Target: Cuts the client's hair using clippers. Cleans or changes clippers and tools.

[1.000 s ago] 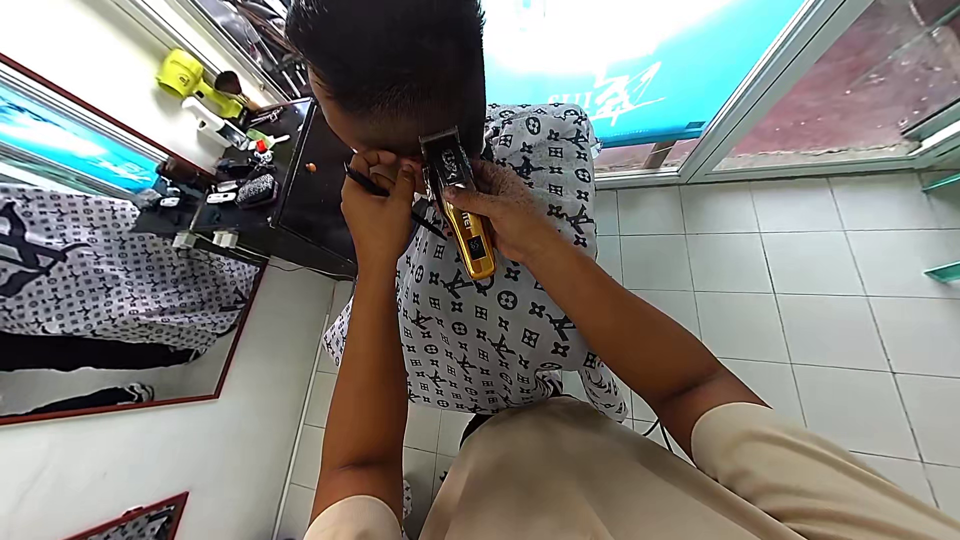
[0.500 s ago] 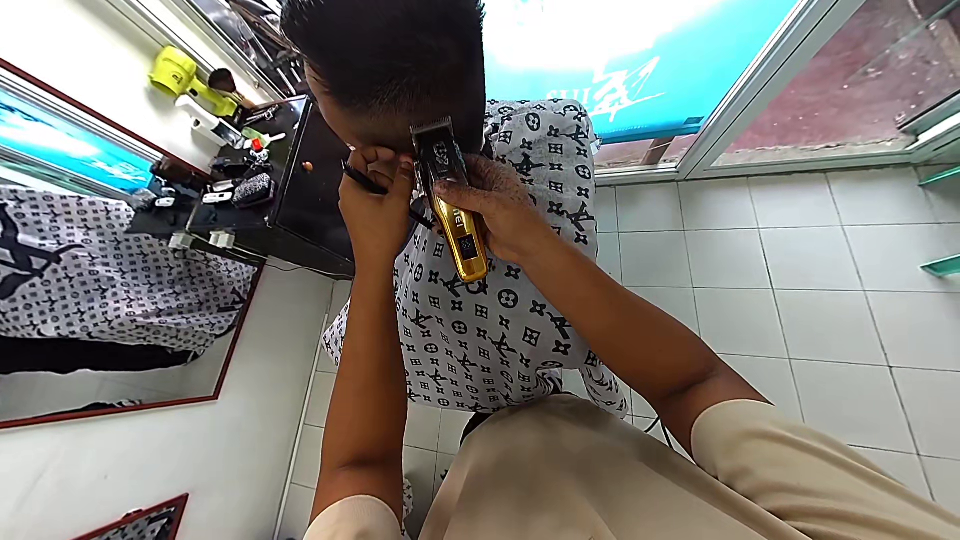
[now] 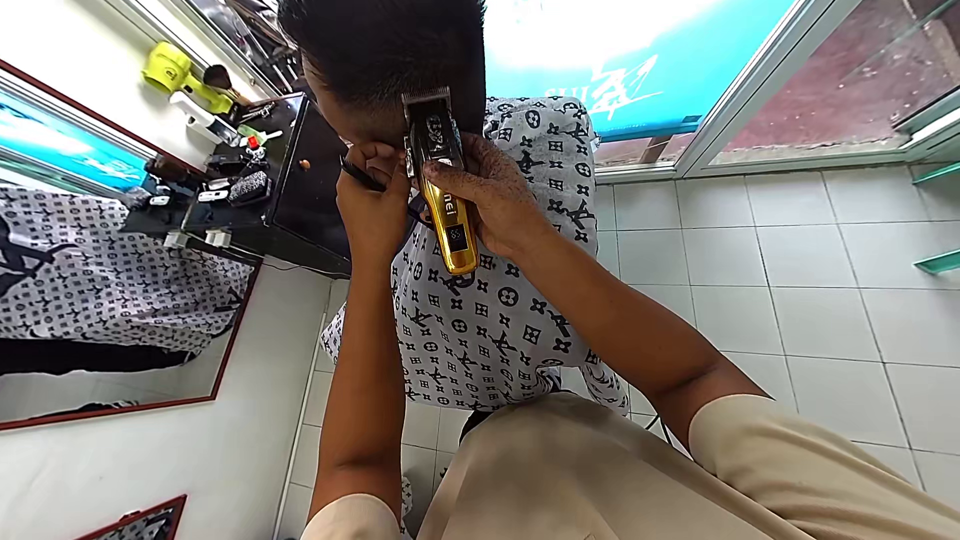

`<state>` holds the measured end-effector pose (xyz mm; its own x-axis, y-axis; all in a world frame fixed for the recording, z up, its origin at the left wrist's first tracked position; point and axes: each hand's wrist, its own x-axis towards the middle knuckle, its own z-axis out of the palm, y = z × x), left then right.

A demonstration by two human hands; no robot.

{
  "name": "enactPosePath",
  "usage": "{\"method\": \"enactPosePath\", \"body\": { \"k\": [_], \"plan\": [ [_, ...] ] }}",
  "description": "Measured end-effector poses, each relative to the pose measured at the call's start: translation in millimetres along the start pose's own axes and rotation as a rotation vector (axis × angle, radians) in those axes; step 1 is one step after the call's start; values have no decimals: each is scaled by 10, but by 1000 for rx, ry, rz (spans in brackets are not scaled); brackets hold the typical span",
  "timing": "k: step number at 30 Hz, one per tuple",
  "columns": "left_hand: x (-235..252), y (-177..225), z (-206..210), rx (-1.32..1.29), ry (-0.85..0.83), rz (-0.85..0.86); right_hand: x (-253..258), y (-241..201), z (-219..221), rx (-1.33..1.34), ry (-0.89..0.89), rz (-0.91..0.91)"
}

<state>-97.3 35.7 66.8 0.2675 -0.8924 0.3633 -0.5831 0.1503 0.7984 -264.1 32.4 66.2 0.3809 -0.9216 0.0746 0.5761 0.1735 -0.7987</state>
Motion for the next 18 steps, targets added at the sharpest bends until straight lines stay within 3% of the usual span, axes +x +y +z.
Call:
{"method": "enactPosePath", "body": {
  "k": [4,8,13,18],
  "plan": [
    [7,2,-5,40,2,13,-31,4,22,35,24,113],
    [-3,-7,-4,22,0,15,-5,-35,52,20,18,23],
    [9,-1,-11,8,0,7,-30,-14,32,44,19,86],
    [7,-5,-26,9,-18,-6,13,-44,-210,-108,-42,-16]
  ]
}}
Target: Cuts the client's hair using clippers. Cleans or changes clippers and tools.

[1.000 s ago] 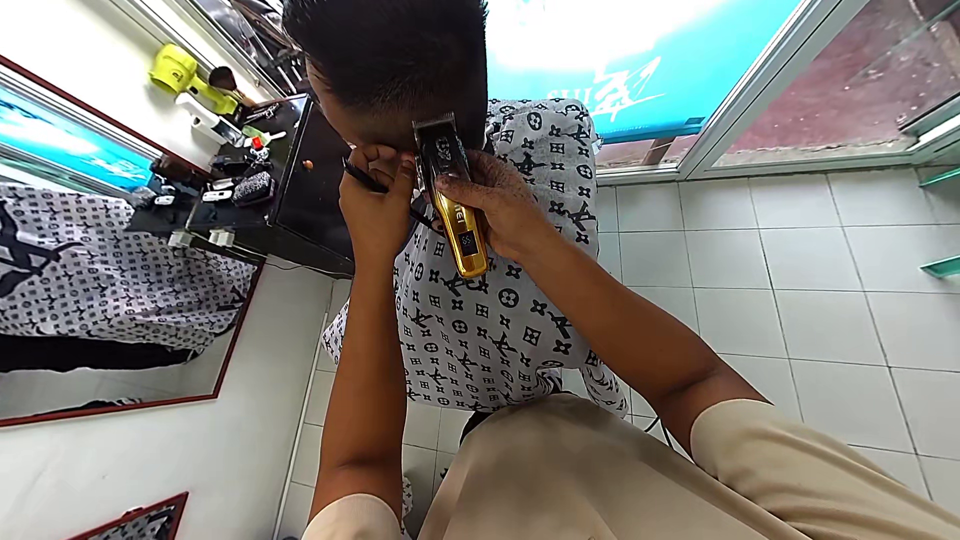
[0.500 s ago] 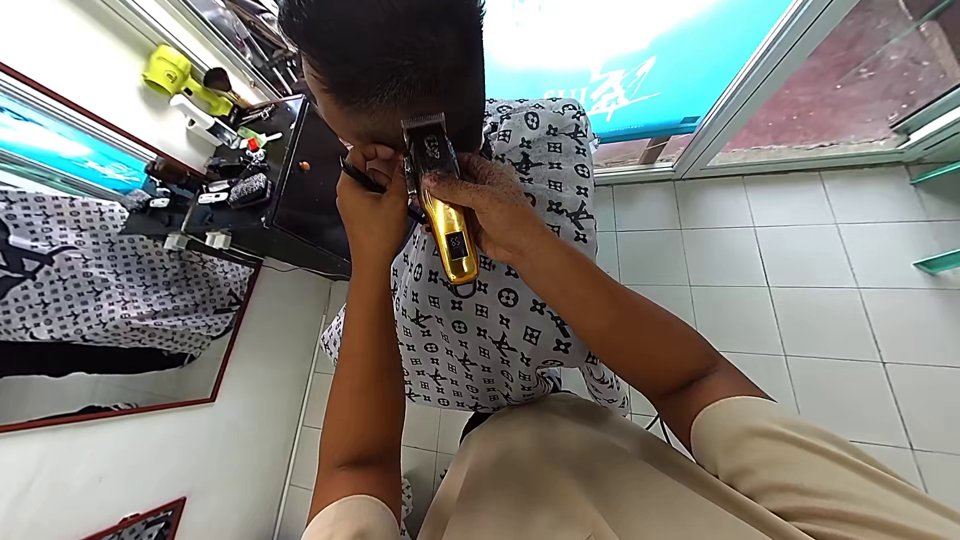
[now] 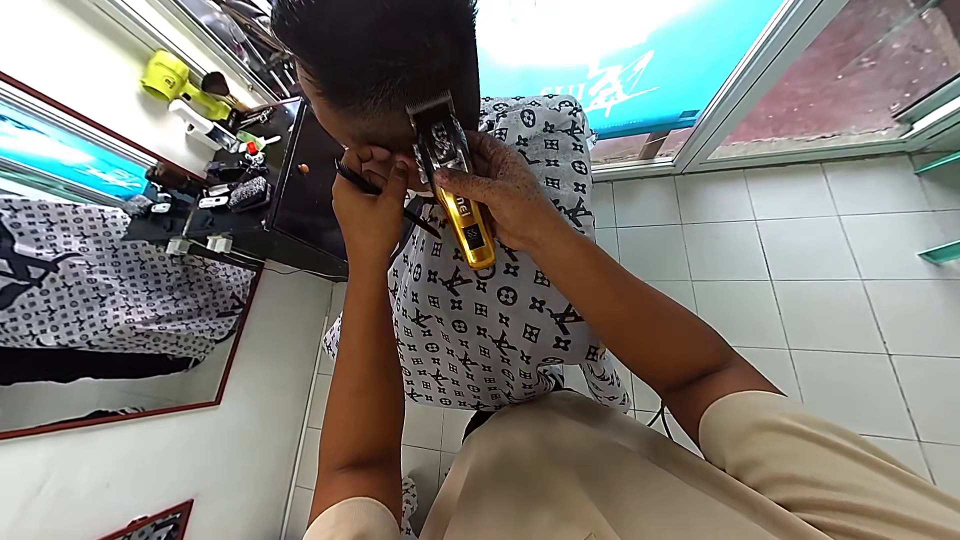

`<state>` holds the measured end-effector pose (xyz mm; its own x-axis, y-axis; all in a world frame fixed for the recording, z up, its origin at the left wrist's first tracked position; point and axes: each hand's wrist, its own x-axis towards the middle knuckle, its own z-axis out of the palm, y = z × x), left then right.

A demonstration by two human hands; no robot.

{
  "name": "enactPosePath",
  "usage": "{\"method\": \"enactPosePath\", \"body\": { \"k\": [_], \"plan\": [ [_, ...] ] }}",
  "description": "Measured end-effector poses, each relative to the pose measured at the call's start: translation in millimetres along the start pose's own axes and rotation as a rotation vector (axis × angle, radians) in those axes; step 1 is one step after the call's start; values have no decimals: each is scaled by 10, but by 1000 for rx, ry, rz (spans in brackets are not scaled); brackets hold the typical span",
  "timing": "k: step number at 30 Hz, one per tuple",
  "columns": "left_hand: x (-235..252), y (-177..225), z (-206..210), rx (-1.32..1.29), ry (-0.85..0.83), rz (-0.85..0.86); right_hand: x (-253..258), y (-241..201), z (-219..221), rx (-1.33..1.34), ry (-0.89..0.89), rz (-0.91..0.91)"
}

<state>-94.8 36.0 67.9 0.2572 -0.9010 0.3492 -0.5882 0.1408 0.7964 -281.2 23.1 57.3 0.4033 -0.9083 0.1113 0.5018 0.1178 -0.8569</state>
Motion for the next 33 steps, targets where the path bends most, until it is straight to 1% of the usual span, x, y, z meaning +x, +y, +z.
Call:
{"method": "enactPosePath", "body": {
  "k": [3,5,9,14,18,22,23,25,27,28,30,31,33],
  "plan": [
    [7,-34,-1,6,2,6,-26,86,-219,58,-35,133],
    [5,-41,0,18,2,13,-25,107,-284,99,-57,182],
    [7,-50,15,3,4,1,23,66,-271,86,-78,66],
    [11,-37,1,28,4,1,23,75,-297,126,-83,150],
    [3,-31,11,22,5,4,31,4,-263,116,-91,60],
    [10,-23,14,18,14,0,31,11,-320,196,-117,165],
    [7,-25,17,16,18,1,39,8,-330,205,-128,150],
    [-4,-29,25,16,20,10,53,-12,-344,208,-154,50],
    [-13,-12,29,22,22,15,49,-34,-410,128,-186,6],
    [-13,-1,26,26,23,18,28,-33,-463,54,-191,29],
    [-11,24,19,30,32,18,-9,22,-578,-27,-183,139],
    [-12,31,18,35,34,16,-18,71,-636,-16,-181,182],
    [-6,32,29,44,33,18,-5,126,-711,55,-183,209]
  ]
}}
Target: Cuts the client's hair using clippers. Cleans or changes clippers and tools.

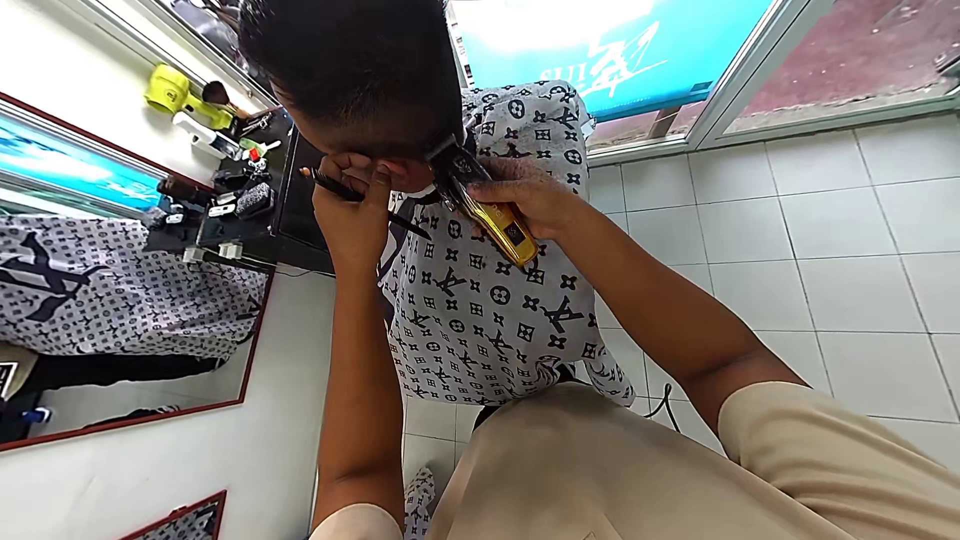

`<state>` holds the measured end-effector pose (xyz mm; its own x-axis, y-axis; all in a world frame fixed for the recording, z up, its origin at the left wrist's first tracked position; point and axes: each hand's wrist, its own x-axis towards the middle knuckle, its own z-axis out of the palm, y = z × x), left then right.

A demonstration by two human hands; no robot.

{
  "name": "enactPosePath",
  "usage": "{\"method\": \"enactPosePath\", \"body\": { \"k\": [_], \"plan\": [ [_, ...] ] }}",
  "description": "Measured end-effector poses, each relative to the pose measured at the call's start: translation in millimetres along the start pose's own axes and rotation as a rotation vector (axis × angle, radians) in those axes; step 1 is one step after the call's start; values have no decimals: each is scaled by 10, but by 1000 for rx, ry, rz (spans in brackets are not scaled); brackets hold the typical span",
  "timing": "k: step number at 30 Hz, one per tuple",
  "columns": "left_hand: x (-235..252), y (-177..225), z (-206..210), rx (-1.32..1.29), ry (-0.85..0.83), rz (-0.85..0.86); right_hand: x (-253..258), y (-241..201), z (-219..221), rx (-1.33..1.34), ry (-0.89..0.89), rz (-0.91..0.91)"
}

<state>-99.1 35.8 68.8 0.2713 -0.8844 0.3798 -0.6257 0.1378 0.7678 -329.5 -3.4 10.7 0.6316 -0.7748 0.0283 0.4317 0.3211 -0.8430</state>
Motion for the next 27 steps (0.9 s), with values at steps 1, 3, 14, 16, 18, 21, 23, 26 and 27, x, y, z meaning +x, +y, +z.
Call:
{"method": "enactPosePath", "body": {
  "k": [1,3,14,16,18,21,23,26,27],
  "plan": [
    [-3,-10,6,1,0,7,14,1,-15,30,-1,2],
    [-3,-19,13,-1,0,21,53,-19,-24,71,-1,12],
    [-2,-24,10,19,2,29,123,-2,-28,138,-63,-54],
    [-2,-16,11,11,6,24,132,6,-25,145,-65,-39],
    [-6,-6,15,9,5,23,137,-9,-6,155,-66,-67],
    [-8,-1,15,13,6,19,127,-27,31,136,-49,-81],
    [-8,14,10,18,5,18,124,-30,47,107,-33,-61],
    [-8,12,15,17,4,19,133,-51,89,84,-10,-111],
    [-9,7,19,11,3,22,129,-64,105,81,-6,-130]
  ]
}}
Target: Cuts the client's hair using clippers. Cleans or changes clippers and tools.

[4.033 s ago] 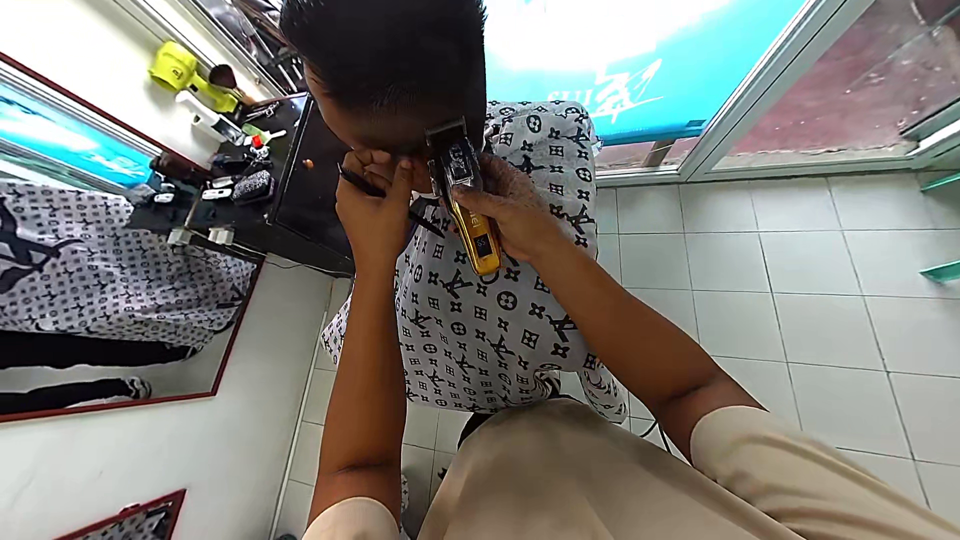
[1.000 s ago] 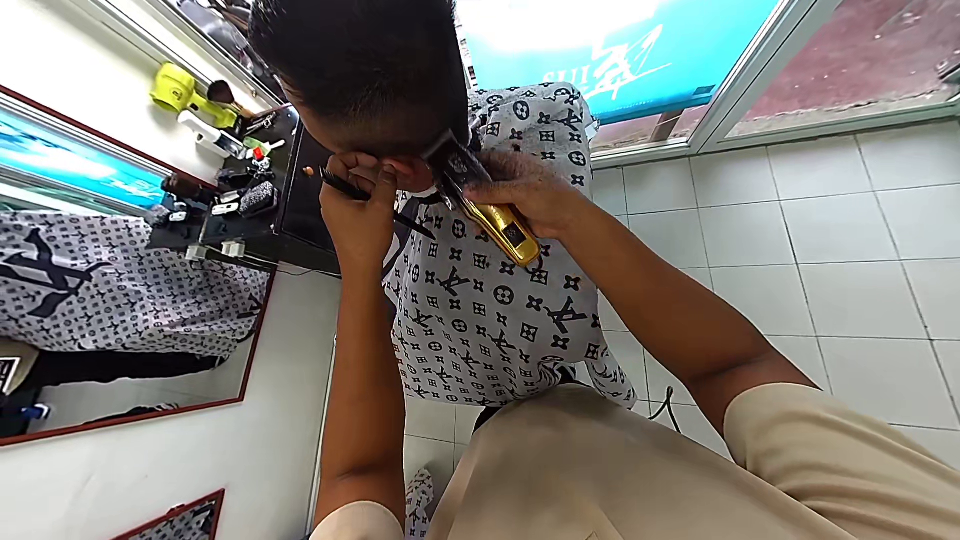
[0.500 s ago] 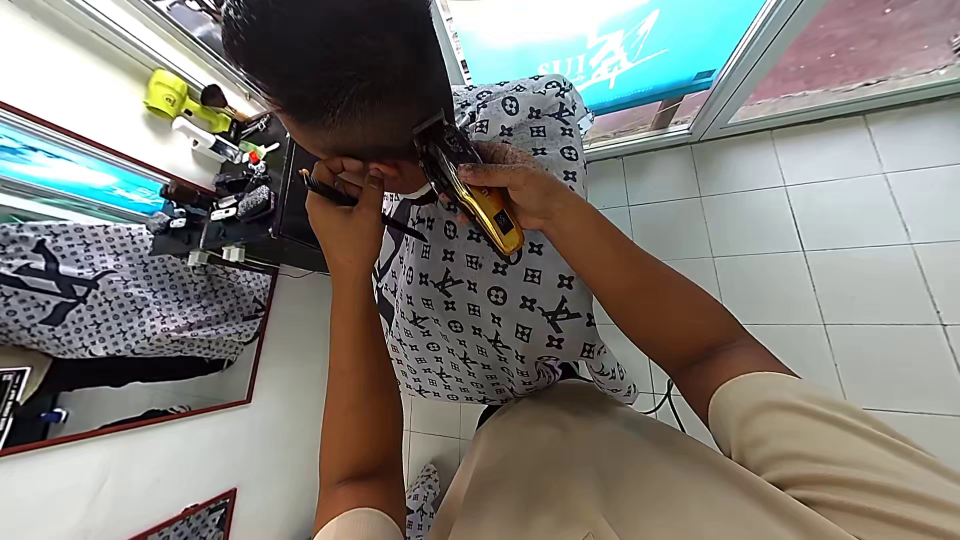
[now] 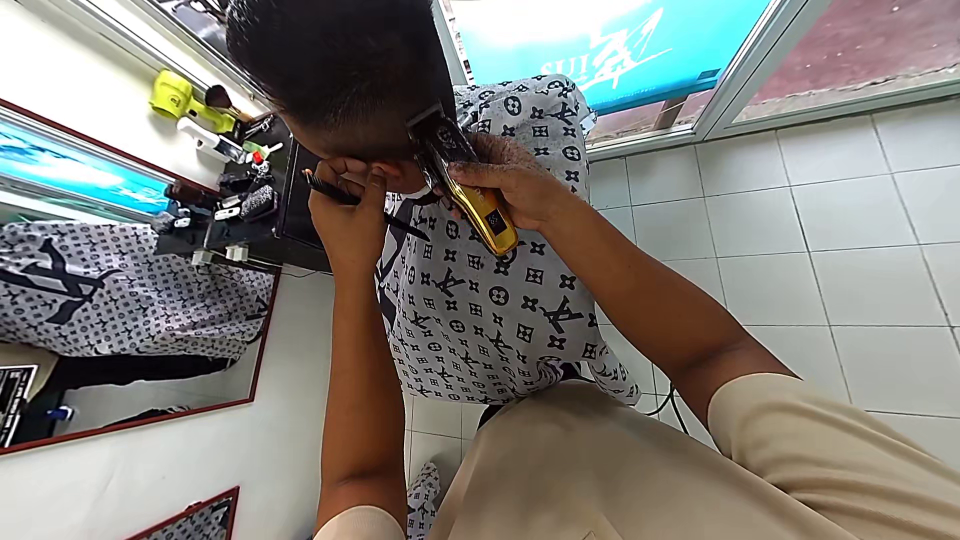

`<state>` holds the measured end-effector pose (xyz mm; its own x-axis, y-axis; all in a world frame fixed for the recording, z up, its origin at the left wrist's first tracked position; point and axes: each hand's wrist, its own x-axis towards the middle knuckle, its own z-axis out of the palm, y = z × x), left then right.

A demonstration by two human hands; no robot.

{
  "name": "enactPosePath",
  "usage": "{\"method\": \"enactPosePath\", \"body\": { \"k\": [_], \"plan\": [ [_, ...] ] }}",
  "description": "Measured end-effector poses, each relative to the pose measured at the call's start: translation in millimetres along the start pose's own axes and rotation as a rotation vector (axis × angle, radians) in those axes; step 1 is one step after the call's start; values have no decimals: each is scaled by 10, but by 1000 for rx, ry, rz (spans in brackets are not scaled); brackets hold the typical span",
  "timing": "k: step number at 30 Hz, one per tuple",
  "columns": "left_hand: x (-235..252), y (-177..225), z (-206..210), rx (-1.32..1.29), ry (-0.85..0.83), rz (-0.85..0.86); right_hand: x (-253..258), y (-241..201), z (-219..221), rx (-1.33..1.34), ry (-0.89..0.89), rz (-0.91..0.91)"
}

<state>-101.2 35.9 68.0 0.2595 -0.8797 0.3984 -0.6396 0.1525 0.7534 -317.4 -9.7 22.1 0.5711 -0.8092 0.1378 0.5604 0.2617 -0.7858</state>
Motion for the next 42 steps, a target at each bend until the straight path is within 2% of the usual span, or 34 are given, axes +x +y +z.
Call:
{"method": "enactPosePath", "body": {
  "k": [4,7,9,12,15,22,27,39,42],
  "plan": [
    [1,14,-8,8,1,5,-8,-16,-12,61,-38,68],
    [-11,27,-9,19,10,-1,-1,-69,-21,76,-43,28],
    [-22,37,-12,29,10,2,-11,-129,-79,-15,-58,22],
    [-31,54,-40,47,8,9,-46,-180,-247,-216,-52,146],
    [-46,69,-30,39,7,8,-25,-134,-411,-161,-68,199],
    [-62,25,-17,27,-7,6,156,-82,-534,-81,-132,178],
    [-107,13,-35,19,-30,14,195,-77,-531,-51,-167,87],
    [-113,16,-35,5,-44,2,201,-133,-493,-112,-139,83],
    [-122,5,-29,11,-47,2,194,-183,-419,-99,-151,27]
  ]
}}
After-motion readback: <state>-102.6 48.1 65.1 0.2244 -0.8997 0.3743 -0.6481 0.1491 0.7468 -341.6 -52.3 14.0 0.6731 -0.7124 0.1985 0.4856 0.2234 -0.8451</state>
